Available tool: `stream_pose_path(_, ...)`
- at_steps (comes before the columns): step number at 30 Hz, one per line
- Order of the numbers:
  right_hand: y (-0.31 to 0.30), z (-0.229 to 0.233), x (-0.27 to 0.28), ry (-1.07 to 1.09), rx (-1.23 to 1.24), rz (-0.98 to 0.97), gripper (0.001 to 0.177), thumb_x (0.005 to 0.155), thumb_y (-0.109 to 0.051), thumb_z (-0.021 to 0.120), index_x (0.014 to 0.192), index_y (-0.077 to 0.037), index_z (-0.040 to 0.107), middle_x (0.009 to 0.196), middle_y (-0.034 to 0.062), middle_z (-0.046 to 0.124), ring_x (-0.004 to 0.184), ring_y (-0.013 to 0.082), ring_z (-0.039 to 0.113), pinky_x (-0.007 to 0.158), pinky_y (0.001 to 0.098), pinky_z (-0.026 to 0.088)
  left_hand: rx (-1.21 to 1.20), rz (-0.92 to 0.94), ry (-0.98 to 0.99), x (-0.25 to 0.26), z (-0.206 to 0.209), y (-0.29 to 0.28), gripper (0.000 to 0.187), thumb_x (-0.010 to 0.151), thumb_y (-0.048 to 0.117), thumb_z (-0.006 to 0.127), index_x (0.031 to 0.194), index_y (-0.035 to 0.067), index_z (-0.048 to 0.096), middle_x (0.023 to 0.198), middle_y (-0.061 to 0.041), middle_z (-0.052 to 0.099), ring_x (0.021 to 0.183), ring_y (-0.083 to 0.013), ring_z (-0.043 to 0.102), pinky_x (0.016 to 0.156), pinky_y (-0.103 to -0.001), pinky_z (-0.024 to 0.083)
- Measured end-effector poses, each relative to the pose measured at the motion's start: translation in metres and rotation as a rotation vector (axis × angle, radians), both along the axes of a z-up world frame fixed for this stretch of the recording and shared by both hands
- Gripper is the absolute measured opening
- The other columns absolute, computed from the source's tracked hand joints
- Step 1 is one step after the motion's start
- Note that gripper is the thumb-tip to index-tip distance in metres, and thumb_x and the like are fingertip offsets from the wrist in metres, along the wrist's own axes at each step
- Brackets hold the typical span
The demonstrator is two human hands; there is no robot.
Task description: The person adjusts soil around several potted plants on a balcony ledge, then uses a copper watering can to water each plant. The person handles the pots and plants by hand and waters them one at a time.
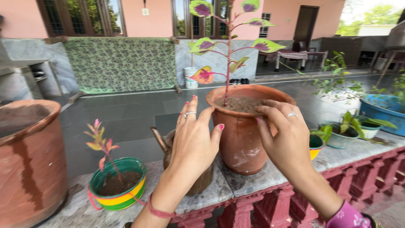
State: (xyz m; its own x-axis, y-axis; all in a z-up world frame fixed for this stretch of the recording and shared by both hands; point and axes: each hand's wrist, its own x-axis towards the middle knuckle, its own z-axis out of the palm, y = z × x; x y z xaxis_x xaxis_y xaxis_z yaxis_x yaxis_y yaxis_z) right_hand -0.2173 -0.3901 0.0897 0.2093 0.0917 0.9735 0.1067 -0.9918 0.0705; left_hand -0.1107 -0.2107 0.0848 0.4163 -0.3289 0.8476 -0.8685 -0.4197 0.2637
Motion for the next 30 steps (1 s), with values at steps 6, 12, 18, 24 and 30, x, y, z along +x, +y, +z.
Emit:
stream_pose_path(6,-0.037,0.026,0.003,0.376,0.215,-0.029,0.021,0.09,-0.023,0.071,0.096,-0.005,0.079,0.095,0.0146,0.075,0.085,0.0332,0.069,0.078,0.043,0.054,-0.044,-0.144,0.091,0.009,0.011,-0.034,0.052,0.093,0.028,0.068,0.132,-0.005,0.06,0.146,-0.037,0.045,0.136,-0.0491,0.044,0.111,-0.05,0.038)
stream_pose_path(12,-0.054,0.052,0.006,0.679,0.262,0.003,0.027,0.089,-0.03,0.07,0.1,-0.008,0.079,0.085,0.0155,0.077,0.074,0.0292,0.075,0.07,0.0396,0.057,-0.03,-0.214,0.201,0.023,0.018,-0.054,0.054,0.096,0.033,0.062,0.132,-0.007,0.059,0.142,-0.03,0.054,0.134,-0.0435,0.05,0.11,-0.047,0.041)
stream_pose_path(18,-0.06,0.072,0.01,0.875,0.193,0.055,0.029,0.09,-0.032,0.067,0.103,-0.009,0.078,0.086,0.0143,0.078,0.075,0.0273,0.076,0.07,0.0396,0.058,-0.02,-0.193,0.115,0.033,0.008,-0.068,0.056,0.099,0.034,0.059,0.132,-0.012,0.057,0.14,-0.033,0.054,0.138,-0.0474,0.044,0.115,-0.05,0.033)
stream_pose_path(24,-0.061,0.106,0.019,1.285,0.185,0.027,0.037,0.095,-0.037,0.059,0.108,-0.006,0.075,0.089,0.0093,0.079,0.08,0.0169,0.069,0.08,0.0343,0.055,0.048,-0.163,0.116,0.05,0.004,-0.072,0.063,0.103,0.042,0.051,0.134,-0.013,0.055,0.141,-0.034,0.053,0.139,-0.0471,0.042,0.118,-0.049,0.03)
stream_pose_path(30,-0.064,0.127,0.036,1.586,0.274,0.041,0.041,0.102,-0.037,0.059,0.107,0.001,0.075,0.088,0.0063,0.068,0.081,0.0103,0.055,0.077,0.0337,0.052,0.111,-0.166,0.212,0.078,0.009,-0.078,0.059,0.104,0.038,0.042,0.134,-0.011,0.055,0.145,-0.033,0.049,0.143,-0.0476,0.035,0.118,-0.048,0.026)
